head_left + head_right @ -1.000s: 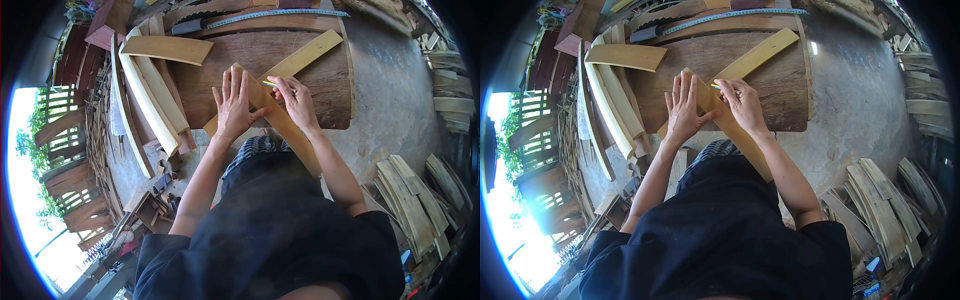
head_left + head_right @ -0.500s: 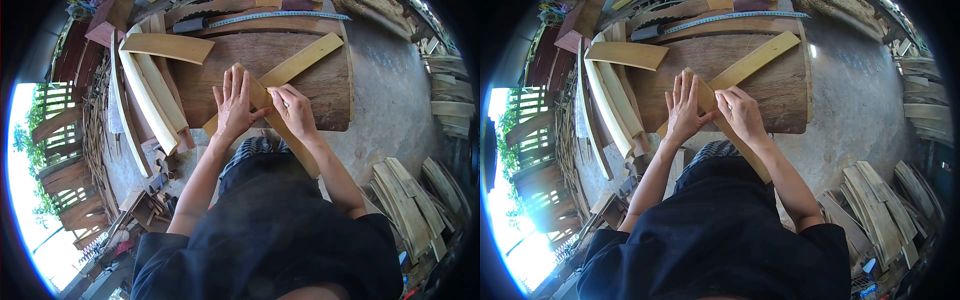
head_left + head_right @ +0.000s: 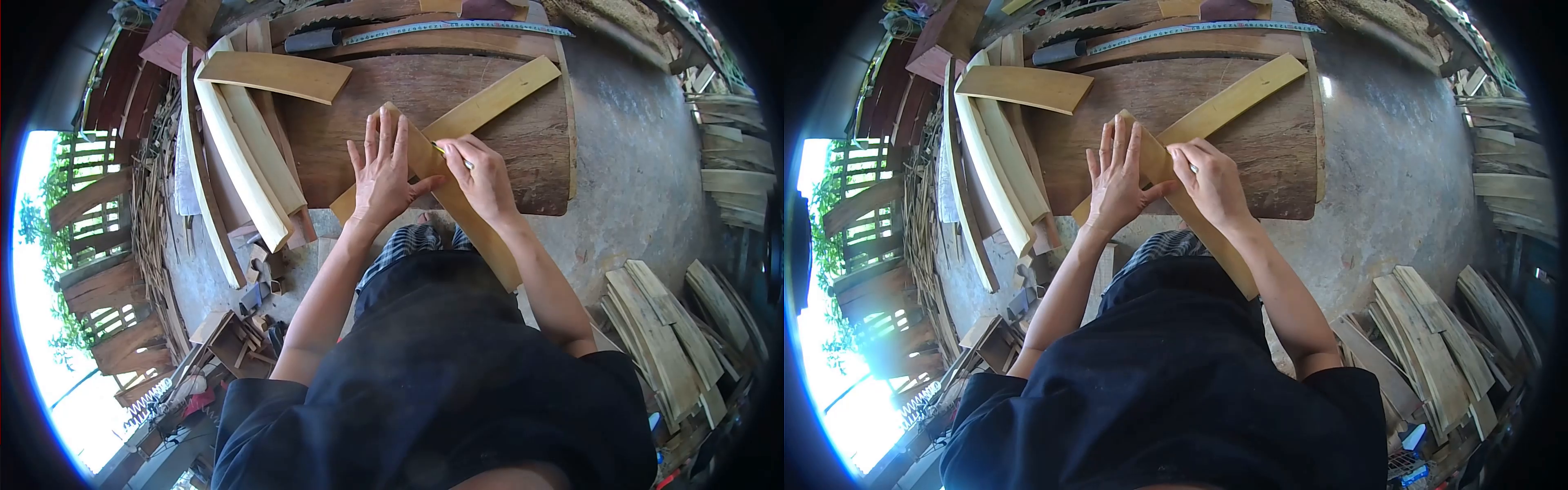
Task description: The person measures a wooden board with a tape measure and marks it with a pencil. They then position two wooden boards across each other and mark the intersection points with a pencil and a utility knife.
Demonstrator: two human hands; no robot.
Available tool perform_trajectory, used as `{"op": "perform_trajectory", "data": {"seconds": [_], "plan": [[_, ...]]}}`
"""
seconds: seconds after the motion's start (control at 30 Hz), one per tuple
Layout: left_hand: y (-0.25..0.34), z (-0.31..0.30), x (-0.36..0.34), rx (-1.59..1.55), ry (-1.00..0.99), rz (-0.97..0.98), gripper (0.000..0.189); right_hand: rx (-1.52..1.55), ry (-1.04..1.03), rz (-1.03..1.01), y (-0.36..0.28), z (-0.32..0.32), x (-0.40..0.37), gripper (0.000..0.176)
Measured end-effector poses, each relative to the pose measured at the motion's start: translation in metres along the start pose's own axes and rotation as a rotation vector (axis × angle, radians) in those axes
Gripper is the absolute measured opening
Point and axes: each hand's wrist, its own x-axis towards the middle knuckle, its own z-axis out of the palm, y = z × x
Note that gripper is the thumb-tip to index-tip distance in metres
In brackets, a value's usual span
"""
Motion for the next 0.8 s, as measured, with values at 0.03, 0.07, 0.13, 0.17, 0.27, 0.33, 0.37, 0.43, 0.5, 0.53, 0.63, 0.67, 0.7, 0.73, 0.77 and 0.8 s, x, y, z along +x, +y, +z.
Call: {"op": "perform_trajectory", "data": {"seconds": [0.03,0.07,0.13,0.17,0.27,0.33,0.37,0.43,0.5,0.53,0.63,0.67,0.7,0.73,0.77,0.8], "plan": [[0.0,0.0,0.0,0.0,-0.003,-0.001,0.124,0.0,0.004,0.001,0.002,0.005,0.005,0.019],[0.0,0.0,0.0,0.001,-0.008,-0.002,0.124,0.015,0.017,-0.024,0.007,0.012,0.011,0.02],[0.0,-0.002,-0.001,0.007,-0.015,-0.002,0.124,0.03,0.035,-0.049,0.006,0.014,0.013,0.02],[0.001,-0.002,0.0,0.009,-0.018,-0.006,0.124,0.014,0.01,-0.027,0.005,0.011,0.012,0.021],[0.001,-0.002,0.0,0.009,-0.013,-0.009,0.124,0.0,-0.024,0.007,0.001,-0.003,-0.002,0.022],[0.001,-0.001,0.0,0.006,-0.004,-0.011,0.124,0.004,-0.037,0.02,0.001,-0.01,-0.006,0.023],[0.0,0.0,0.0,0.005,0.0,-0.004,0.124,0.014,-0.048,0.042,0.001,-0.012,-0.006,0.023],[0.0,0.0,-0.001,-0.002,-0.003,-0.007,0.124,0.022,-0.055,0.068,0.002,-0.01,-0.004,0.023],[0.001,-0.001,0.0,-0.004,-0.008,-0.005,0.124,0.086,-0.007,0.031,0.006,0.006,0.009,0.023],[0.001,-0.001,-0.001,-0.007,-0.008,-0.009,0.124,0.088,-0.002,0.035,0.01,0.011,0.012,0.023],[0.001,-0.001,0.0,-0.003,-0.003,-0.003,0.124,0.067,0.016,-0.013,0.009,0.012,0.017,0.022],[0.0,0.0,0.0,0.004,0.002,-0.004,0.124,0.044,0.004,0.002,0.006,0.004,0.011,0.023],[0.0,0.001,0.0,0.0,0.004,-0.01,0.124,0.022,-0.014,0.018,0.002,-0.002,0.004,0.023],[0.0,0.002,0.0,-0.002,0.011,-0.005,0.124,0.021,-0.023,0.015,0.003,-0.007,-0.001,0.023],[-0.001,0.002,-0.001,-0.003,0.018,0.0,0.124,0.065,-0.048,0.078,0.005,-0.012,-0.007,0.023],[-0.001,0.002,-0.001,-0.005,0.02,-0.005,0.124,0.11,-0.071,0.142,0.006,-0.015,-0.009,0.023]]}}
